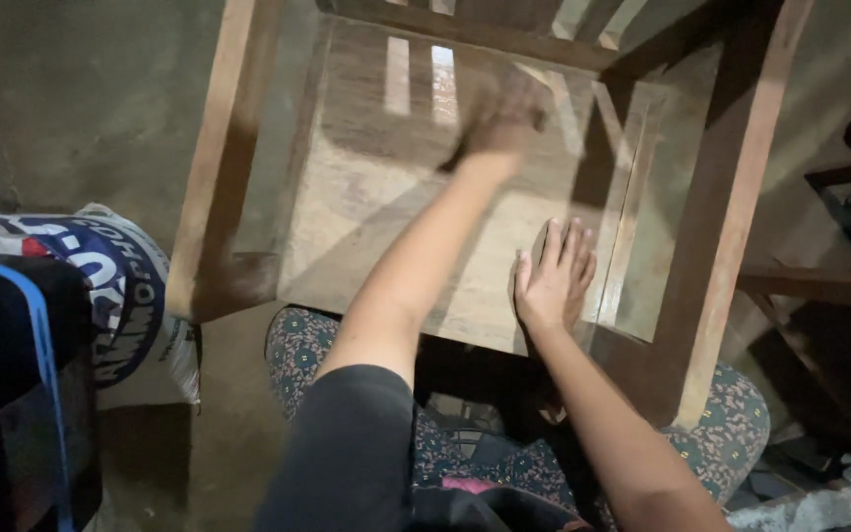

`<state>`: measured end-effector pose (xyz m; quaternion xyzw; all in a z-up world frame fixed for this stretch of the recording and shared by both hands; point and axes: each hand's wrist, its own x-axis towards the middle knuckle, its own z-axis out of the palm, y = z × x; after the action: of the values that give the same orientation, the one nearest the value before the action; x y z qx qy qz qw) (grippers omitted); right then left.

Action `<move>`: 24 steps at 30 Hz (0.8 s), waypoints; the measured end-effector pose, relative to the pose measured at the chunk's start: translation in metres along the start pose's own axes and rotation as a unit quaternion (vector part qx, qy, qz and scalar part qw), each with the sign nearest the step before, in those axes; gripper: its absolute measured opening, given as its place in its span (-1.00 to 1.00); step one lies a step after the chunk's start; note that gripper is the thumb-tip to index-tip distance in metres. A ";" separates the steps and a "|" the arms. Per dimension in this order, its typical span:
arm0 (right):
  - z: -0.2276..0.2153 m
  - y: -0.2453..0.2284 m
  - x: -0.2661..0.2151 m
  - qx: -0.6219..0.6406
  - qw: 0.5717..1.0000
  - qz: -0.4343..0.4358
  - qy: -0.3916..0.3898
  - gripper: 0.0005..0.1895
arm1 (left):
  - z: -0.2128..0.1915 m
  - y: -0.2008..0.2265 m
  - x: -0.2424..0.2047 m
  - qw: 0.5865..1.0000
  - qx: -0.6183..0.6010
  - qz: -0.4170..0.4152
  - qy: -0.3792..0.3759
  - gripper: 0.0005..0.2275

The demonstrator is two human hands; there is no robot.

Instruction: The person sands the wooden seat and frame of a chair using a piece of sandpaper.

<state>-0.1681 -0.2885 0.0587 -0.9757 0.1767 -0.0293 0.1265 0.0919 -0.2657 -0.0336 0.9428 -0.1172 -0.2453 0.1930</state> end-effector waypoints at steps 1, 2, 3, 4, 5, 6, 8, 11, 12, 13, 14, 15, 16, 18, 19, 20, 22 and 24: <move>-0.003 0.000 0.000 0.019 1.000 0.011 -0.011 -0.27 | -0.037 0.000 -0.017 0.970 0.145 0.190 0.054 -0.46; -0.003 0.000 0.002 0.019 1.000 0.010 -0.010 -0.27 | -0.064 -0.014 -0.024 0.969 0.145 0.190 0.056 -0.46; -0.003 0.000 0.000 0.018 1.000 0.011 -0.016 -0.27 | -0.087 -0.028 -0.033 0.996 0.020 0.084 -0.003 -0.44; -0.003 0.002 0.000 0.018 1.000 0.012 -0.022 -0.27 | -0.110 -0.041 -0.040 0.992 -0.105 -0.026 -0.062 -0.39; 0.000 0.003 -0.001 0.017 0.999 0.017 -0.024 -0.27 | -0.132 -0.061 -0.050 0.992 -0.104 -0.024 -0.067 -0.39; 0.003 0.005 -0.001 0.012 1.000 0.009 -0.017 -0.26 | -0.154 -0.081 -0.058 0.989 -0.103 -0.105 -0.033 -0.53; 0.004 0.005 -0.004 0.005 1.000 0.005 -0.011 -0.25 | -0.181 -0.123 -0.069 0.978 -0.101 -0.184 -0.001 -0.55; -0.001 0.003 0.001 0.002 1.000 0.010 -0.027 -0.21 | -0.187 -0.148 -0.059 0.967 -0.119 -0.161 0.159 -0.51; -0.003 0.003 0.001 -0.007 0.999 0.017 -0.045 -0.21 | -0.177 -0.134 -0.054 0.951 -0.171 -0.180 0.182 -0.45; -0.004 0.001 0.005 -0.016 0.998 0.023 -0.057 -0.22 | -0.171 -0.119 -0.045 0.932 -0.224 -0.195 0.208 -0.31; -0.002 0.001 0.003 -0.014 0.998 0.021 -0.056 -0.22 | -0.190 -0.085 -0.079 0.926 -0.221 -0.206 0.227 -0.31; -0.002 0.002 0.003 -0.015 0.999 0.017 -0.044 -0.23 | -0.206 -0.015 -0.120 0.956 -0.200 -0.206 0.057 -0.34; -0.001 0.003 0.002 -0.016 0.999 0.013 -0.033 -0.23 | -0.223 0.016 -0.147 0.957 -0.177 -0.197 -0.116 -0.36; -0.002 0.000 0.007 -0.009 0.999 0.022 -0.043 -0.23 | -0.182 -0.012 -0.105 0.982 -0.130 -0.098 -0.097 -0.40; -0.002 0.001 0.006 -0.003 0.998 0.036 -0.057 -0.23 | -0.157 -0.026 -0.084 0.993 -0.079 0.003 -0.082 -0.23; -0.001 0.001 0.005 -0.003 0.998 0.036 -0.060 -0.23 | -0.174 -0.046 -0.087 0.993 -0.080 0.001 -0.085 -0.23; -0.001 0.003 0.002 -0.001 0.998 0.022 -0.050 -0.23 | -0.210 -0.081 -0.091 0.974 -0.141 -0.153 0.085 -0.33; -0.001 0.002 0.002 0.004 0.999 0.017 -0.036 -0.23 | -0.193 -0.153 -0.055 0.955 -0.217 -0.116 0.166 -0.42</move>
<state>-0.1672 -0.2912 0.0592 -0.9725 0.1881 0.0070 0.1371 0.1626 -0.0520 0.0806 0.9128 0.0831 -0.1257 0.3797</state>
